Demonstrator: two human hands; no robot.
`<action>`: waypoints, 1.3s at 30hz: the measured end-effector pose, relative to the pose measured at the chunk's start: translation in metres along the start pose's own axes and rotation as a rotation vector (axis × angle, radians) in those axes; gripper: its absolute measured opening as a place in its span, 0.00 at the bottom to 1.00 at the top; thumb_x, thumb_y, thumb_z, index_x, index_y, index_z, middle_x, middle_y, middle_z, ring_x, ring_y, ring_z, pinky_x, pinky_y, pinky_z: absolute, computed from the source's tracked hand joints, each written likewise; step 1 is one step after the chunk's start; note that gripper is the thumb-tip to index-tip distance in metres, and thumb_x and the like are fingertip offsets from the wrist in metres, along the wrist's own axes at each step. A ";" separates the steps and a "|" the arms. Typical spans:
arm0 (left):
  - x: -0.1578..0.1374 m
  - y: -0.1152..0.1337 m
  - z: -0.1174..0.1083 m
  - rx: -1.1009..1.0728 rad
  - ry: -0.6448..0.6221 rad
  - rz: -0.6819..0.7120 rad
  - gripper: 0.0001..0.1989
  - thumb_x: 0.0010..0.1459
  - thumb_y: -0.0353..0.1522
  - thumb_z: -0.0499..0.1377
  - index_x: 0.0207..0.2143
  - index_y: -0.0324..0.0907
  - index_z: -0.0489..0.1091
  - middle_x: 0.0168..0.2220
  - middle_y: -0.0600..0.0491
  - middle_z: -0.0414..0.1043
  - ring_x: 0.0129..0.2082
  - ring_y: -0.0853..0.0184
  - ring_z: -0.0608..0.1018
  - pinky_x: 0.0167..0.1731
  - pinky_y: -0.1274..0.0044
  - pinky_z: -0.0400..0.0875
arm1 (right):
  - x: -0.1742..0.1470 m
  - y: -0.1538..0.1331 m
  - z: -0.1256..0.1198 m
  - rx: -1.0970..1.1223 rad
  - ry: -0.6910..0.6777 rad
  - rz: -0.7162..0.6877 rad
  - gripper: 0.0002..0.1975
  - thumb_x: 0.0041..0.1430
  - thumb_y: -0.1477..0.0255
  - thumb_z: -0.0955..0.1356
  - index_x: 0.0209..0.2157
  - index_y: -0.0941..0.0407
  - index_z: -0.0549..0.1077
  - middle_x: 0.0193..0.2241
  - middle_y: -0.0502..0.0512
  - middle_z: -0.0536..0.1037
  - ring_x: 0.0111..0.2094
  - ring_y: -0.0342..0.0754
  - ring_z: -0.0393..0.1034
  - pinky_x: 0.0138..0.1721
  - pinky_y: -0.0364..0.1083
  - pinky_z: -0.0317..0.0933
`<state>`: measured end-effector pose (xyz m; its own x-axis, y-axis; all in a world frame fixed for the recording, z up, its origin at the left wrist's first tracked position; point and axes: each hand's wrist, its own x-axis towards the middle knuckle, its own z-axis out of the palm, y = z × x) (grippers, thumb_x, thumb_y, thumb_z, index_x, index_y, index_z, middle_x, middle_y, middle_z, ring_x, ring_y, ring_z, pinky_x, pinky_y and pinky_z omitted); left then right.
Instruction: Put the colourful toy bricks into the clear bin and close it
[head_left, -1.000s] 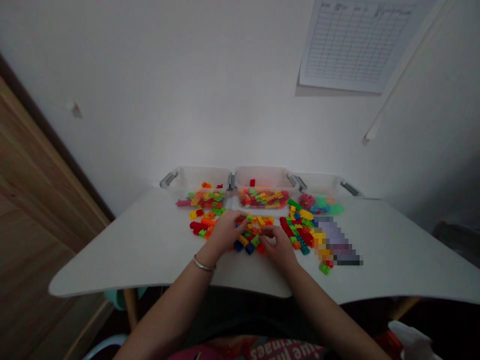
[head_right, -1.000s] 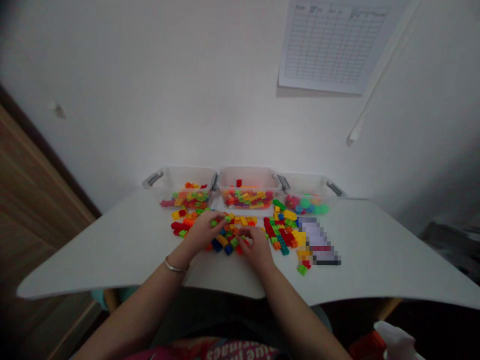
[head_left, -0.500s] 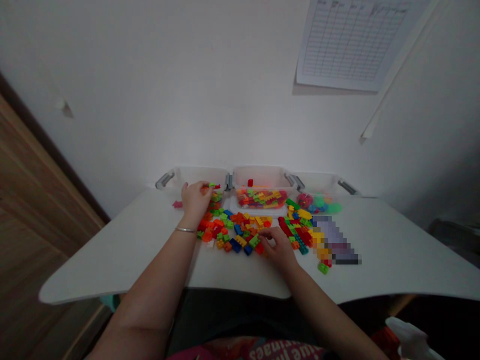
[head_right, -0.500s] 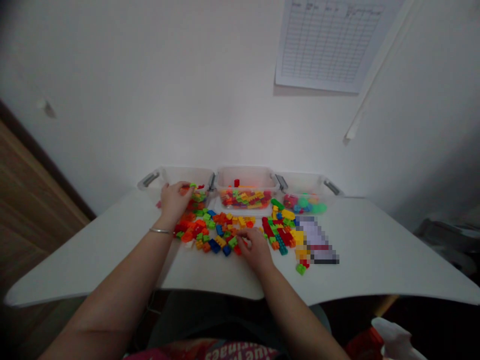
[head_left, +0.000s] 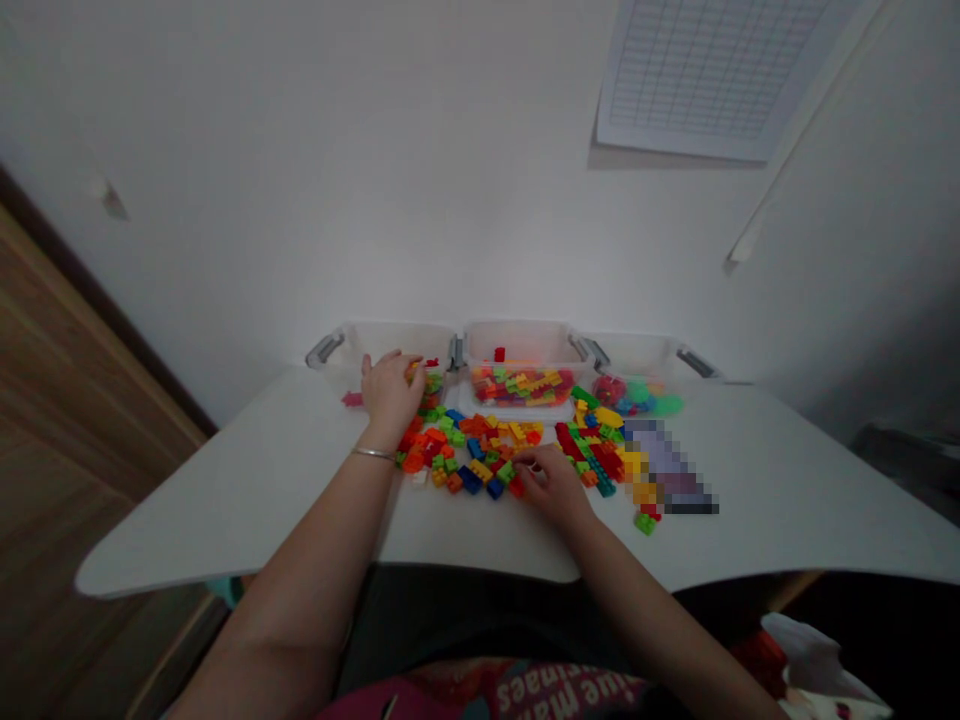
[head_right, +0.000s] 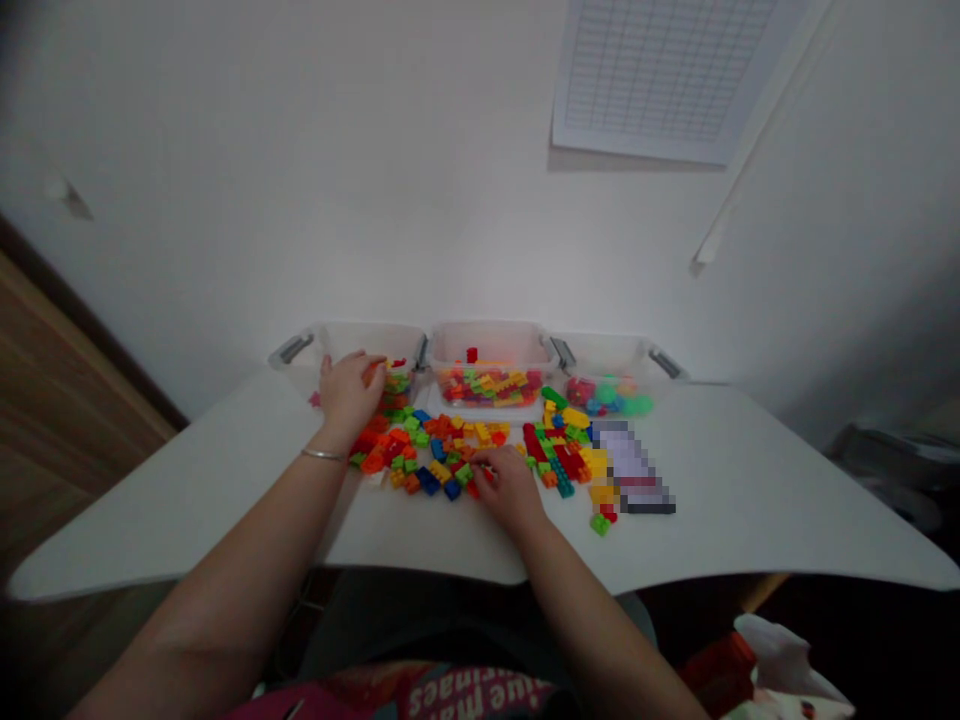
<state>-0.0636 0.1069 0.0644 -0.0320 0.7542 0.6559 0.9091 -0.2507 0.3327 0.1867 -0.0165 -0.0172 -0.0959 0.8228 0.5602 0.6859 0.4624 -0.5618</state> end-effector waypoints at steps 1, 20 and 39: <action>0.000 0.000 0.000 -0.002 -0.006 0.002 0.17 0.62 0.37 0.50 0.44 0.43 0.77 0.47 0.46 0.79 0.56 0.54 0.73 0.65 0.54 0.46 | 0.000 0.001 0.000 0.000 -0.002 -0.001 0.08 0.58 0.73 0.65 0.34 0.53 0.77 0.32 0.56 0.80 0.34 0.50 0.72 0.39 0.50 0.68; -0.102 0.057 0.007 -0.051 -0.434 0.265 0.24 0.61 0.37 0.58 0.60 0.43 0.66 0.65 0.40 0.59 0.65 0.49 0.62 0.63 0.53 0.54 | 0.008 -0.009 -0.026 -0.521 0.064 0.036 0.11 0.57 0.76 0.65 0.40 0.56 0.76 0.39 0.62 0.77 0.40 0.58 0.67 0.42 0.54 0.62; -0.109 0.052 0.011 -0.200 -0.447 0.480 0.13 0.61 0.29 0.58 0.48 0.42 0.76 0.57 0.43 0.71 0.55 0.54 0.73 0.56 0.59 0.68 | -0.005 0.016 -0.047 -0.761 -0.050 0.148 0.09 0.56 0.78 0.67 0.38 0.59 0.78 0.48 0.68 0.76 0.51 0.63 0.64 0.49 0.57 0.61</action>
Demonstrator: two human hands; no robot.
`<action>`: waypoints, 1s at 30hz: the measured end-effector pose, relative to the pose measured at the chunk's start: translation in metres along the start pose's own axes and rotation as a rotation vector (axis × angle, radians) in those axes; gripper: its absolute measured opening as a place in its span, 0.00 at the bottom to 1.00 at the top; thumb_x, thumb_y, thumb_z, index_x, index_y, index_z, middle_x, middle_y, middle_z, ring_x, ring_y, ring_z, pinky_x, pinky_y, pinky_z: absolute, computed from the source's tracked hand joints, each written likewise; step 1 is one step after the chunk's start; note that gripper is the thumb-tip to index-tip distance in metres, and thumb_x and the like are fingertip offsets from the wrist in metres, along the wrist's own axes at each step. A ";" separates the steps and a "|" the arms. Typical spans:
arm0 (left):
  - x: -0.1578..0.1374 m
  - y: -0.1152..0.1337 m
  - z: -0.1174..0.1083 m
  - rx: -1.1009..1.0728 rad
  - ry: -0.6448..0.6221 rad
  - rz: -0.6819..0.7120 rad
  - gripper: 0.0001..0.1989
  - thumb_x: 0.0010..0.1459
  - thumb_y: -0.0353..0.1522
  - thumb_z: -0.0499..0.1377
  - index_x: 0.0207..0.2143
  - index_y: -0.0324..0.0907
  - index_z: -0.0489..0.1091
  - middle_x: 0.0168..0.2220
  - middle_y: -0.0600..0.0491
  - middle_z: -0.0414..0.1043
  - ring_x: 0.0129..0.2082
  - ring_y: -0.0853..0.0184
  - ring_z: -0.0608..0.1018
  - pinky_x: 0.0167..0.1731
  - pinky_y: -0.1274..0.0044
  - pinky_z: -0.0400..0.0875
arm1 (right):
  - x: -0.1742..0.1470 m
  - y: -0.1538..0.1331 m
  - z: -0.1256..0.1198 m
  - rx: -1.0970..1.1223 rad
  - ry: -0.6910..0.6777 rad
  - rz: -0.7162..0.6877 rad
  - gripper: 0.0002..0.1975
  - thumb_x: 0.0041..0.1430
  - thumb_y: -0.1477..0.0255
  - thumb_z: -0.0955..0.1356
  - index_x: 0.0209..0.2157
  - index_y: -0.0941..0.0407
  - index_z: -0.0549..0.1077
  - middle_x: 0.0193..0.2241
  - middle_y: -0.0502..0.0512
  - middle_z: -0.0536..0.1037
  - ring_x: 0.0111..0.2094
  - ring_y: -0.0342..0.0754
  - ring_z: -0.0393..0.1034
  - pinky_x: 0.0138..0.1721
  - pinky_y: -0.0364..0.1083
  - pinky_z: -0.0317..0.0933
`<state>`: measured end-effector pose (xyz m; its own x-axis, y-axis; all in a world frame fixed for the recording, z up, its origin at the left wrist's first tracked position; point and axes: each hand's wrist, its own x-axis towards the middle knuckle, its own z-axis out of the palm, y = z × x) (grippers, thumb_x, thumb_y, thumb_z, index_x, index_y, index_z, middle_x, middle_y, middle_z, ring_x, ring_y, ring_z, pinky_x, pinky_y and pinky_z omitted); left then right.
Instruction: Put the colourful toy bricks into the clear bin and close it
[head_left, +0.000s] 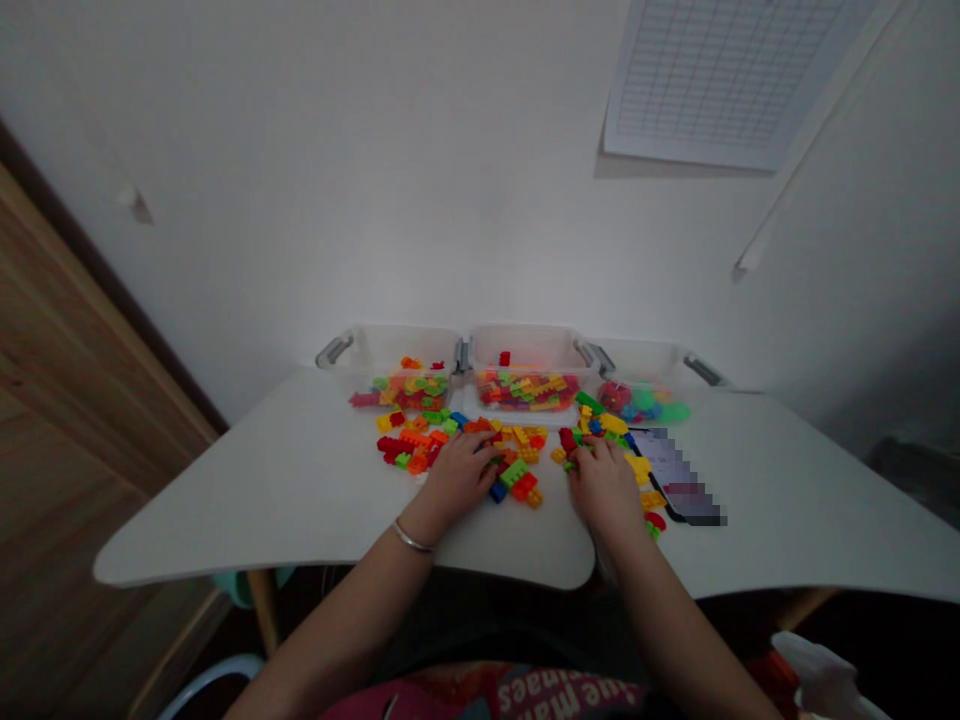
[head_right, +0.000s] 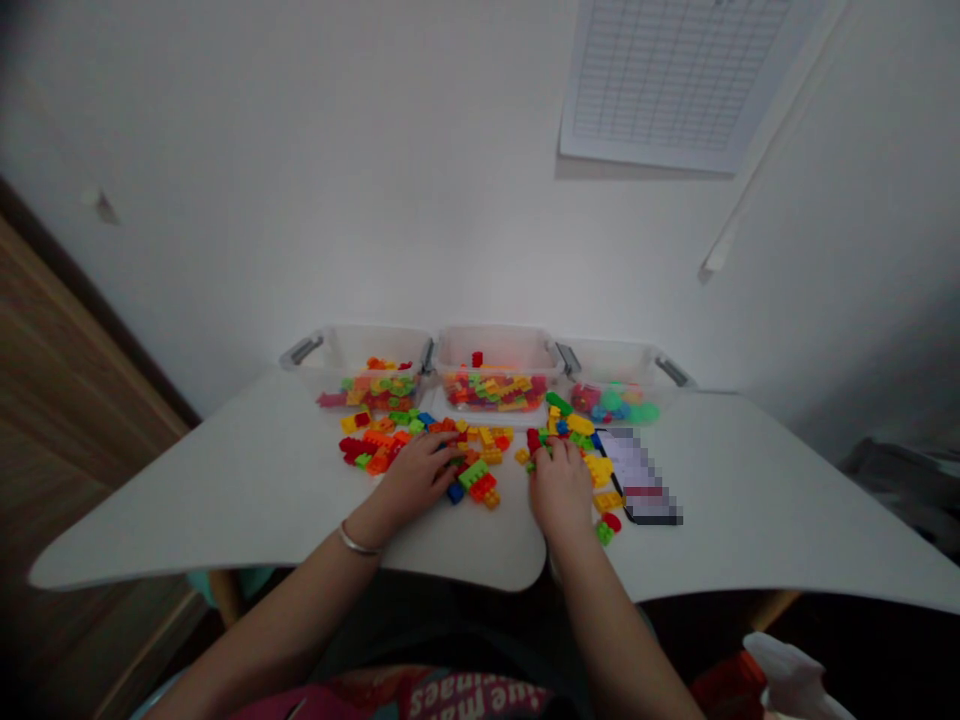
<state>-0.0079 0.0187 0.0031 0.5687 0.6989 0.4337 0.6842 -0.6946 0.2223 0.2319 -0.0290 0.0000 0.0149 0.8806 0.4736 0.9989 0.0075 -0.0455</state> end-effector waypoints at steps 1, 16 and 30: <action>0.000 -0.001 0.001 -0.009 0.003 0.000 0.13 0.60 0.28 0.59 0.47 0.42 0.76 0.56 0.43 0.71 0.54 0.54 0.73 0.55 0.59 0.68 | 0.001 0.001 0.001 0.015 0.015 -0.003 0.09 0.56 0.78 0.67 0.37 0.58 0.78 0.47 0.67 0.76 0.51 0.63 0.65 0.49 0.57 0.61; 0.003 -0.001 -0.001 -0.200 0.046 0.072 0.10 0.60 0.31 0.61 0.45 0.43 0.75 0.43 0.47 0.79 0.47 0.58 0.77 0.50 0.64 0.71 | 0.003 -0.039 0.021 0.515 0.208 -0.261 0.04 0.57 0.76 0.70 0.34 0.54 0.74 0.35 0.55 0.78 0.40 0.52 0.70 0.44 0.51 0.65; 0.002 0.004 -0.004 -0.381 0.050 0.072 0.06 0.57 0.32 0.63 0.38 0.43 0.75 0.37 0.50 0.78 0.41 0.62 0.78 0.44 0.69 0.73 | -0.001 -0.041 0.024 0.536 0.268 -0.318 0.03 0.61 0.71 0.68 0.32 0.53 0.73 0.30 0.53 0.78 0.36 0.51 0.71 0.38 0.49 0.64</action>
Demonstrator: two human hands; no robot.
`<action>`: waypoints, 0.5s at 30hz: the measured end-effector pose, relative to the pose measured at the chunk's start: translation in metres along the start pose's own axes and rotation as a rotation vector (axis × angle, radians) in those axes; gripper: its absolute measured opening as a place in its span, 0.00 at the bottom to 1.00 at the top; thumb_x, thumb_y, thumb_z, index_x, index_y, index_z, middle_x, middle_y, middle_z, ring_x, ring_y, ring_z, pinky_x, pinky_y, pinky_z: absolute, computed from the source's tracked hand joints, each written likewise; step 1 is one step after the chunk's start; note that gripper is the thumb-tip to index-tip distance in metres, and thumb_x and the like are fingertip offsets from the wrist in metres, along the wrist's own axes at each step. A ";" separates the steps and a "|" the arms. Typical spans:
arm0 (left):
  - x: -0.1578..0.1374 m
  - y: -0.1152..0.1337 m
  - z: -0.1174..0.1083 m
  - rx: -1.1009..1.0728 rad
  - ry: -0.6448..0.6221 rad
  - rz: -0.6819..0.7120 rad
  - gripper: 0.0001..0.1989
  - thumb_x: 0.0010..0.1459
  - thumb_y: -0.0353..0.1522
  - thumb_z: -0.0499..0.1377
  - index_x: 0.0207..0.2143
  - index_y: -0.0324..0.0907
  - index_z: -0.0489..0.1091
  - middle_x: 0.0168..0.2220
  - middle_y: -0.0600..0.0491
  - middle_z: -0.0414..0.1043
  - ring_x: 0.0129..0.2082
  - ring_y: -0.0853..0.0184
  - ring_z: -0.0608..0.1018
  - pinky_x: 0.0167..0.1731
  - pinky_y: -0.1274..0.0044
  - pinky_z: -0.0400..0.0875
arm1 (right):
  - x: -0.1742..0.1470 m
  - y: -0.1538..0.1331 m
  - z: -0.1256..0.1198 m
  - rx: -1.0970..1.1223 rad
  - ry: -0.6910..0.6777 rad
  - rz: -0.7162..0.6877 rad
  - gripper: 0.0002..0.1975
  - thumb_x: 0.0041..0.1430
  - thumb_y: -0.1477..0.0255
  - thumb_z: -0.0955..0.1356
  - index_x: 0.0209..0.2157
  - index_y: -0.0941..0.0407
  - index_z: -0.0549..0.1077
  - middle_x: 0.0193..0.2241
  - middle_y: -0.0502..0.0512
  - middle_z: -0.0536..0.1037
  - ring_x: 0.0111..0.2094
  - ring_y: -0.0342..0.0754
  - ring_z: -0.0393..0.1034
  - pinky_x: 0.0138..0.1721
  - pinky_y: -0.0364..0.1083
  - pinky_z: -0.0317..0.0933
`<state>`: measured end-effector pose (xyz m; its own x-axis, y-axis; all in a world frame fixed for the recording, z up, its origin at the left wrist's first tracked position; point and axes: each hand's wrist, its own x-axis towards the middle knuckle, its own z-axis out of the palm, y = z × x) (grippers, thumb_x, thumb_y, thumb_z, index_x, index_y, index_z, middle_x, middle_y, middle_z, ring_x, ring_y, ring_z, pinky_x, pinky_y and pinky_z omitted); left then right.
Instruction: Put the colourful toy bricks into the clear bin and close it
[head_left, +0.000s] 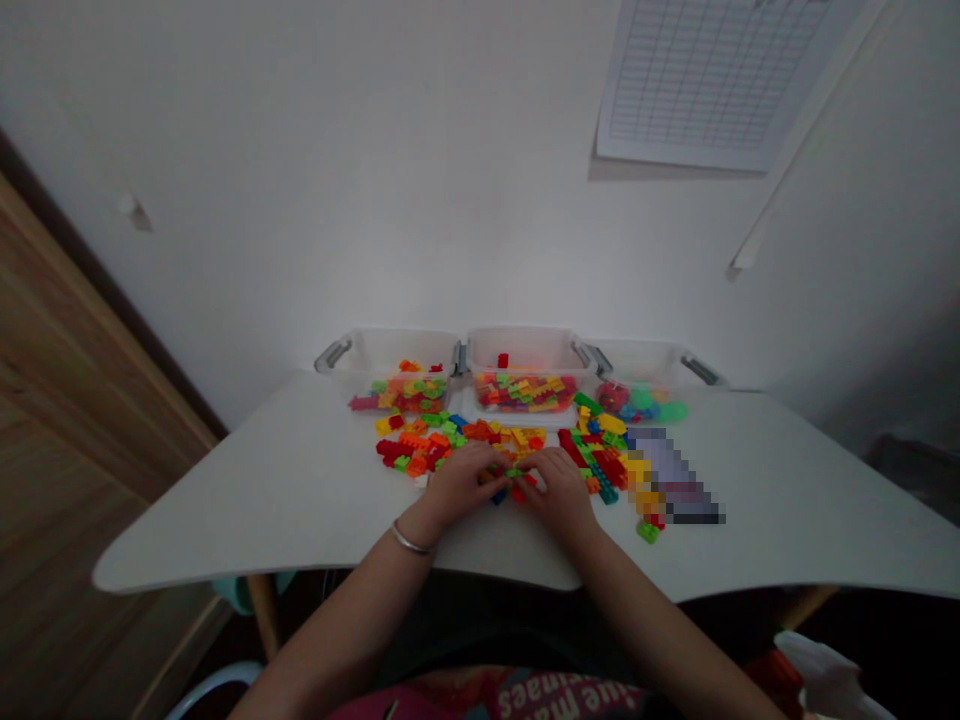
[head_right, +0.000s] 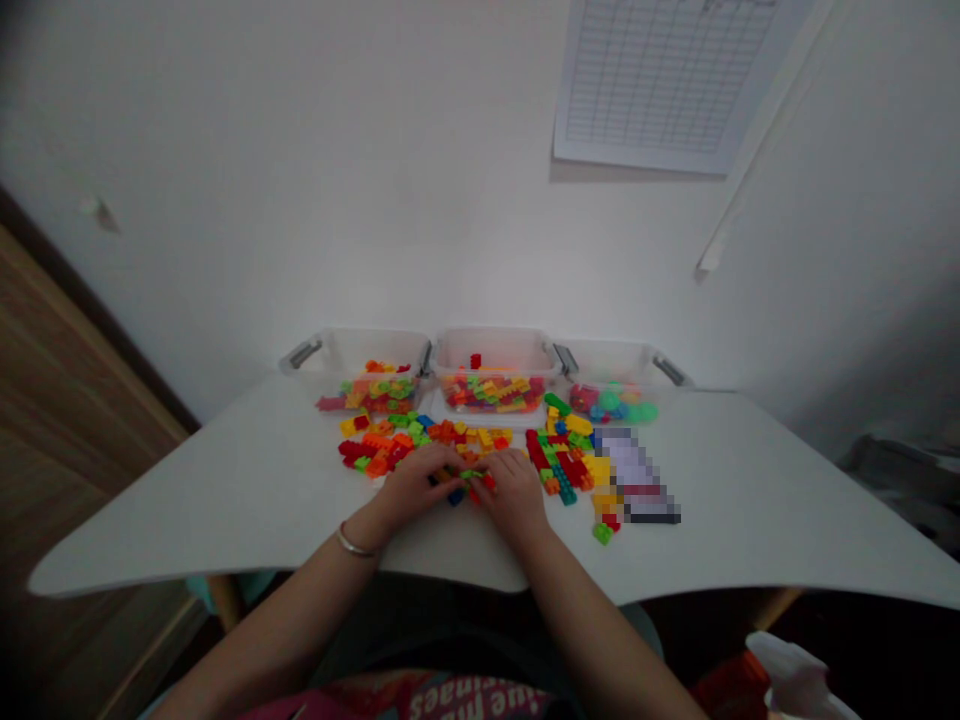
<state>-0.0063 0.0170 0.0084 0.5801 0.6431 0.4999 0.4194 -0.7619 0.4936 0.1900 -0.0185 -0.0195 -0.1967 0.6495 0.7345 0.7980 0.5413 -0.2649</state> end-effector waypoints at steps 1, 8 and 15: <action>0.000 -0.001 0.000 -0.006 0.009 -0.013 0.05 0.57 0.32 0.63 0.37 0.43 0.75 0.36 0.50 0.78 0.39 0.62 0.78 0.43 0.70 0.73 | 0.000 0.000 -0.001 -0.001 0.003 0.008 0.03 0.61 0.70 0.68 0.32 0.53 0.73 0.30 0.53 0.78 0.35 0.51 0.71 0.38 0.49 0.64; 0.006 -0.013 -0.015 -0.192 0.403 -0.290 0.08 0.60 0.37 0.58 0.36 0.42 0.72 0.36 0.50 0.78 0.36 0.64 0.79 0.39 0.72 0.76 | -0.001 0.000 -0.008 0.052 0.021 0.088 0.04 0.61 0.73 0.65 0.33 0.53 0.73 0.31 0.54 0.78 0.36 0.51 0.71 0.40 0.49 0.65; 0.027 -0.029 -0.069 0.179 0.667 -0.307 0.08 0.58 0.35 0.58 0.38 0.42 0.73 0.40 0.49 0.78 0.44 0.61 0.78 0.49 0.68 0.72 | 0.001 -0.002 -0.013 0.084 0.025 0.071 0.07 0.59 0.76 0.64 0.31 0.53 0.73 0.29 0.54 0.78 0.35 0.50 0.71 0.39 0.49 0.65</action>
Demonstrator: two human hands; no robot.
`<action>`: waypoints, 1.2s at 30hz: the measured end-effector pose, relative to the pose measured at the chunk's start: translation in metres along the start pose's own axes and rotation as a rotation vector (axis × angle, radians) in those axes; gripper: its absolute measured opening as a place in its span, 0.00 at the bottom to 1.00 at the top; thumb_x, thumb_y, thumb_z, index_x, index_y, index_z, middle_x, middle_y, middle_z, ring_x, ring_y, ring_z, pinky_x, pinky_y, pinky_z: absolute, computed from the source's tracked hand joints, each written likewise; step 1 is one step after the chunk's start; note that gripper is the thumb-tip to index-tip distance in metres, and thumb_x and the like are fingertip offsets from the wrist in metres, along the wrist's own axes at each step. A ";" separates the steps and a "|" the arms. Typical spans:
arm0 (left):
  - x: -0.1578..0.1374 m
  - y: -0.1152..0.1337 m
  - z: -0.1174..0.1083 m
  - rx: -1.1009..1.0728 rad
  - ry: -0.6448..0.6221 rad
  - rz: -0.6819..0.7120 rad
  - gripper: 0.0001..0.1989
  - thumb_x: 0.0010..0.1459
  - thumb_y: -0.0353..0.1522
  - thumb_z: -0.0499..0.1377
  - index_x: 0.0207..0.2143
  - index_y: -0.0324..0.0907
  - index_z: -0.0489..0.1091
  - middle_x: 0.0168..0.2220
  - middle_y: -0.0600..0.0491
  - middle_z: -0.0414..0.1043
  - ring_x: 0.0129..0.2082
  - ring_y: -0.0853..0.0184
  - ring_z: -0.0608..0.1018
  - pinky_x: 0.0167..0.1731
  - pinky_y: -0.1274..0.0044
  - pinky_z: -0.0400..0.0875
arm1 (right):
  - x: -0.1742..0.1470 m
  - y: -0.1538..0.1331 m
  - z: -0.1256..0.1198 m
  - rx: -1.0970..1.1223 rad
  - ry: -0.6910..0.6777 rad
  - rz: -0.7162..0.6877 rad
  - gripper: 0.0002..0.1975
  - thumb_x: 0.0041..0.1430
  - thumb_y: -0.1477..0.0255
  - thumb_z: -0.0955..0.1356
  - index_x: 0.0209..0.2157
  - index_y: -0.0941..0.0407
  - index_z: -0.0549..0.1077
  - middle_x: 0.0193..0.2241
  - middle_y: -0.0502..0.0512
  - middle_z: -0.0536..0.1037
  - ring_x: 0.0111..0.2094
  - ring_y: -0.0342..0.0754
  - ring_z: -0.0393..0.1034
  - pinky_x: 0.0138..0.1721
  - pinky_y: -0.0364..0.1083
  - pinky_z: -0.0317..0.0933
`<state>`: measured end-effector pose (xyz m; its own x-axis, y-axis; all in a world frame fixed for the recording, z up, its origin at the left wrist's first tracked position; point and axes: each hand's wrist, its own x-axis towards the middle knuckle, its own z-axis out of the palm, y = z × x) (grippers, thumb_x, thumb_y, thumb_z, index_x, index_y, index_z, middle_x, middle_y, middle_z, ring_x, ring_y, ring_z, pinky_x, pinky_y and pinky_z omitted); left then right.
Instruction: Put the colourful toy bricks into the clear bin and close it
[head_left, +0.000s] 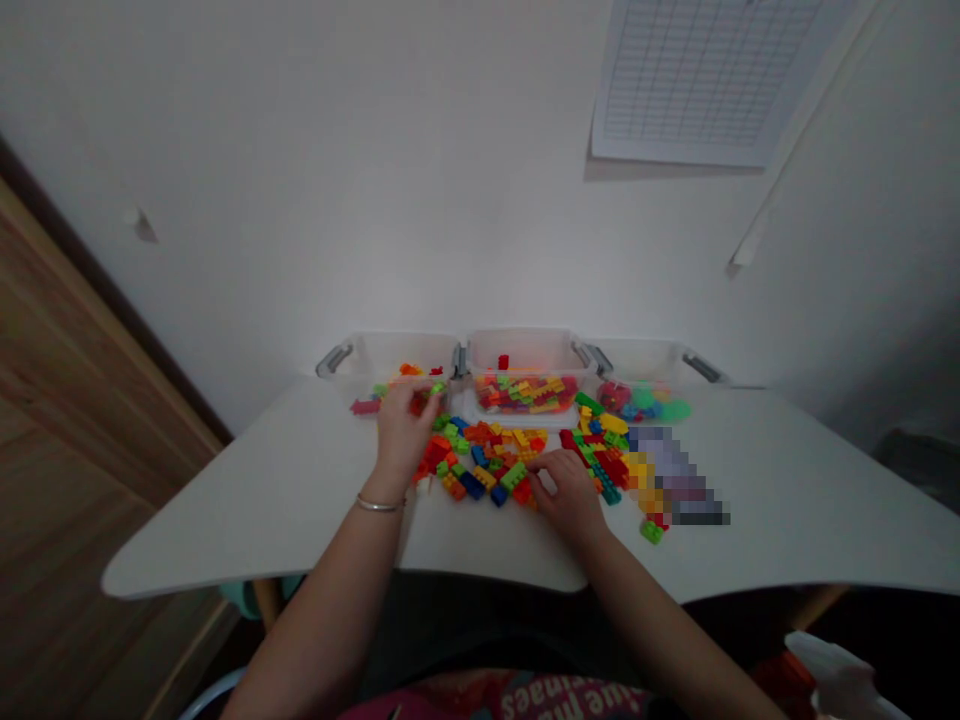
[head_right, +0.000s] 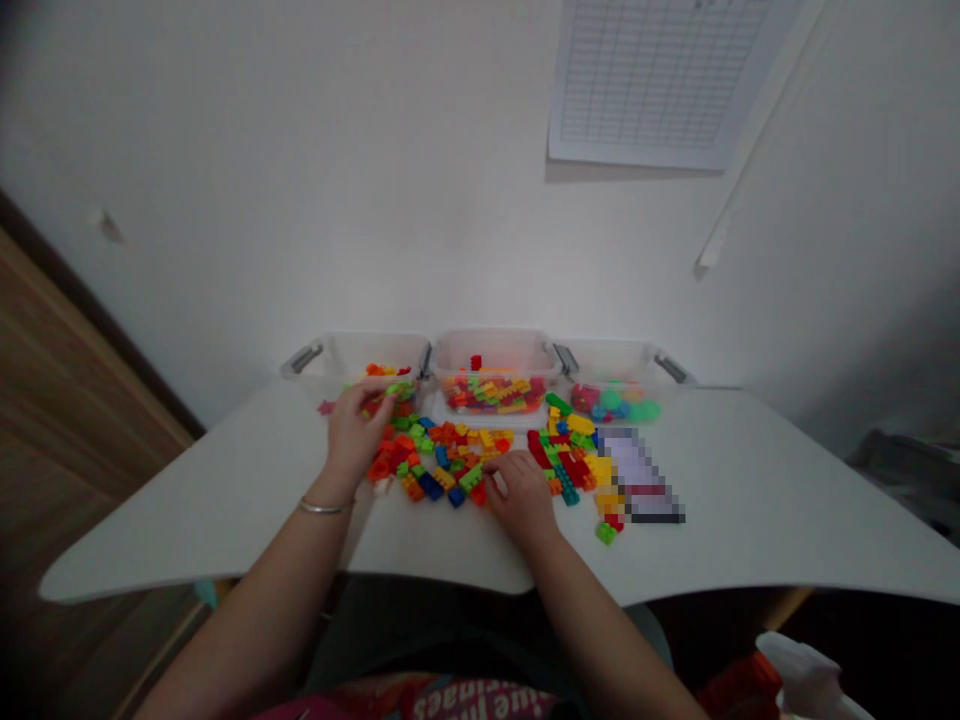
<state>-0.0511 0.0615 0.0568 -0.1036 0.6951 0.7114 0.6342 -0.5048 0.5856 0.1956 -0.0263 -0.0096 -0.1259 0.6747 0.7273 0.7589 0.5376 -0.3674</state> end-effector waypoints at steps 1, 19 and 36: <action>0.010 -0.003 -0.003 0.049 0.011 0.003 0.07 0.58 0.35 0.58 0.37 0.42 0.73 0.41 0.49 0.78 0.45 0.61 0.77 0.50 0.67 0.71 | 0.000 0.000 0.000 0.002 0.006 -0.009 0.07 0.59 0.77 0.64 0.31 0.53 0.73 0.29 0.54 0.78 0.35 0.50 0.71 0.39 0.49 0.65; 0.040 -0.023 0.011 0.363 -0.113 -0.010 0.13 0.61 0.32 0.53 0.43 0.41 0.75 0.43 0.45 0.79 0.46 0.55 0.77 0.54 0.62 0.67 | -0.001 0.003 -0.001 0.006 0.000 -0.031 0.06 0.58 0.78 0.65 0.32 0.54 0.73 0.29 0.54 0.78 0.36 0.51 0.71 0.40 0.49 0.65; 0.021 -0.006 -0.001 0.330 -0.206 0.146 0.14 0.59 0.32 0.56 0.47 0.44 0.75 0.49 0.48 0.77 0.56 0.52 0.70 0.59 0.56 0.58 | -0.003 0.007 0.002 -0.013 -0.034 0.059 0.06 0.58 0.77 0.65 0.32 0.54 0.74 0.31 0.54 0.78 0.37 0.52 0.71 0.42 0.50 0.65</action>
<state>-0.0577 0.0788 0.0687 0.1401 0.7330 0.6657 0.8461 -0.4378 0.3040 0.1999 -0.0229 -0.0157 -0.1021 0.7223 0.6840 0.7739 0.4897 -0.4016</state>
